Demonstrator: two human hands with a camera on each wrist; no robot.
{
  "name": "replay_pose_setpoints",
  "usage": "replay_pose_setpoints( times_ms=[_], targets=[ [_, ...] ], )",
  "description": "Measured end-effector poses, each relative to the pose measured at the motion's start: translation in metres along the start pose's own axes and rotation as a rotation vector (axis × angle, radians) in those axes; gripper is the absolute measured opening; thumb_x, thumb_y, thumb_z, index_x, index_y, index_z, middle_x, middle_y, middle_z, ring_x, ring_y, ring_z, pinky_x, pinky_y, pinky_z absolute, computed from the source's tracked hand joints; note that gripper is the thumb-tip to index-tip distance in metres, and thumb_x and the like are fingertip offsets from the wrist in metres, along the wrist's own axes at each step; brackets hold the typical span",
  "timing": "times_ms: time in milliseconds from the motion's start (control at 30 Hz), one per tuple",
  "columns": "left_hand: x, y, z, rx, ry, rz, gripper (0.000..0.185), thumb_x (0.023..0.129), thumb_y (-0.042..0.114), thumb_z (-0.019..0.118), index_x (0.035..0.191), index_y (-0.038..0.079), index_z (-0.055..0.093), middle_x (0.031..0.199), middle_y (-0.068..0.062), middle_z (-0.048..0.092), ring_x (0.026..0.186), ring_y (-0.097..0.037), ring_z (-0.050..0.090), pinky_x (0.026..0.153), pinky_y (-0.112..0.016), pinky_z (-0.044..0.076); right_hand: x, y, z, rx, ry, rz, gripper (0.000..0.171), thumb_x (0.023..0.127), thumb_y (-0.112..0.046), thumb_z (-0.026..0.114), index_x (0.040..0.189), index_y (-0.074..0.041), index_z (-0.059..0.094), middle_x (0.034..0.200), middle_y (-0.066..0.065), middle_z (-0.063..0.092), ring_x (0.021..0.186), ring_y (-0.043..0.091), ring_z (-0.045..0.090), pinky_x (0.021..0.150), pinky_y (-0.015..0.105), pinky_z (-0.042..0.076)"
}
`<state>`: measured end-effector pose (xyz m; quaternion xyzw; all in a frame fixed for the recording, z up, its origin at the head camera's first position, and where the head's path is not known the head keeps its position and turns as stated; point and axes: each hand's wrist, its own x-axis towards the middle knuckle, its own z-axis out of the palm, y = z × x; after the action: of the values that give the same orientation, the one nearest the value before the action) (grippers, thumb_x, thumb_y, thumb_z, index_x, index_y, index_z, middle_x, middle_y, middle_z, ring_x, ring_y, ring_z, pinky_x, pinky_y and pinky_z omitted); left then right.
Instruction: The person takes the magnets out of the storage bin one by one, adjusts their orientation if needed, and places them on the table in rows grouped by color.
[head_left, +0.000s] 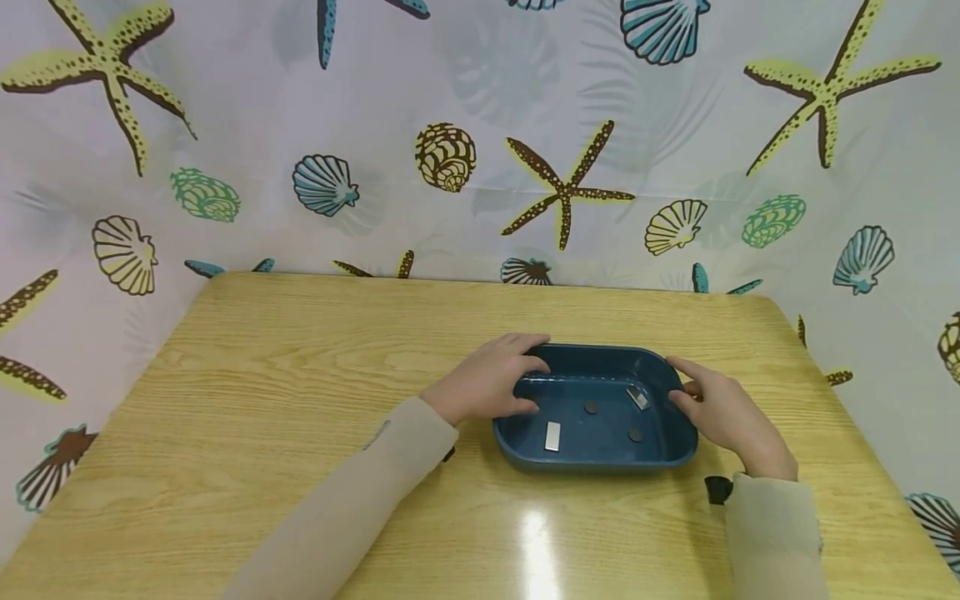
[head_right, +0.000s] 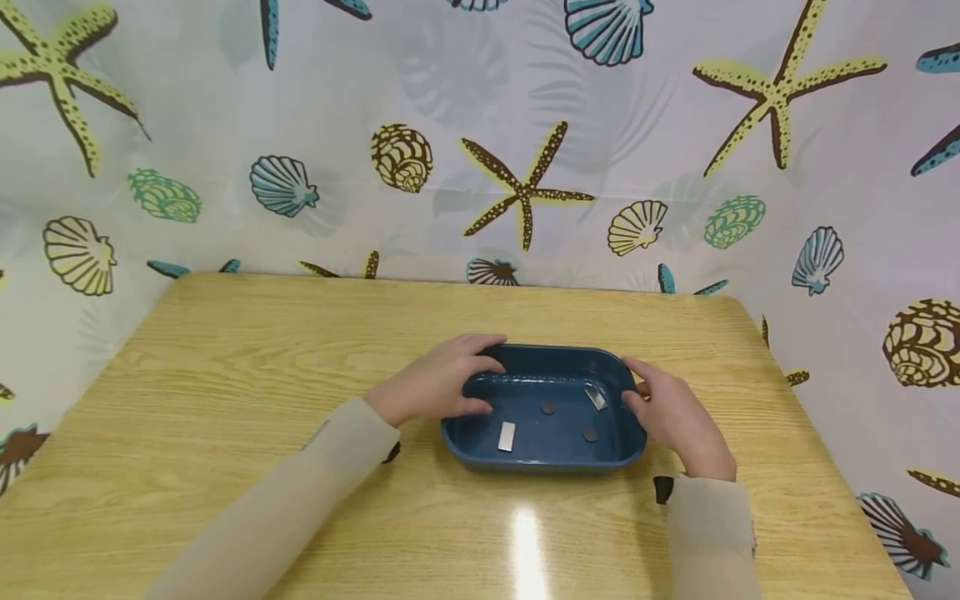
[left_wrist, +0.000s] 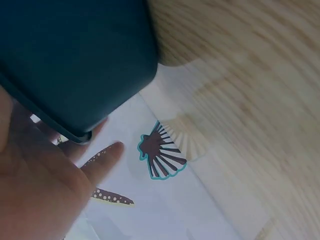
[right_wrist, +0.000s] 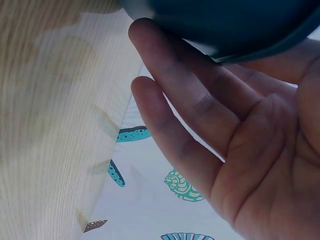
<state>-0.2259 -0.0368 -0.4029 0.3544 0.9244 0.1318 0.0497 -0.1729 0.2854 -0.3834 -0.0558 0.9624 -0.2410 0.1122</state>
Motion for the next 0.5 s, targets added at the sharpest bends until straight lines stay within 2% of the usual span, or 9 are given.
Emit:
replay_pose_setpoints(
  times_ms=[167,500],
  targets=[
    [0.0051,0.0017,0.0021,-0.024,-0.017,-0.078,0.042,0.088,0.032,0.084,0.126,0.019,0.074,0.167,-0.005,0.036,0.154,-0.030,0.037,0.123,-0.052,0.037,0.0002,0.0005,-0.0001,-0.001,0.005,-0.004,0.059,0.107,-0.015,0.055,0.161,-0.006,0.033,0.133,0.033,0.064,0.116,0.045,0.068,0.091,0.054,0.058],
    [0.0097,0.0078,0.0043,-0.053,-0.026,-0.168,0.030,0.086,0.024,0.085,0.115,0.021,0.079,0.168,-0.006,0.035,0.149,-0.035,0.044,0.113,-0.052,0.047,0.0003,0.0011,-0.0005,-0.003,0.002,-0.002,0.059,0.107,-0.016,0.055,0.161,-0.006,0.033,0.134,0.034,0.063,0.116,0.045,0.068,0.087,0.051,0.058]
  ],
)
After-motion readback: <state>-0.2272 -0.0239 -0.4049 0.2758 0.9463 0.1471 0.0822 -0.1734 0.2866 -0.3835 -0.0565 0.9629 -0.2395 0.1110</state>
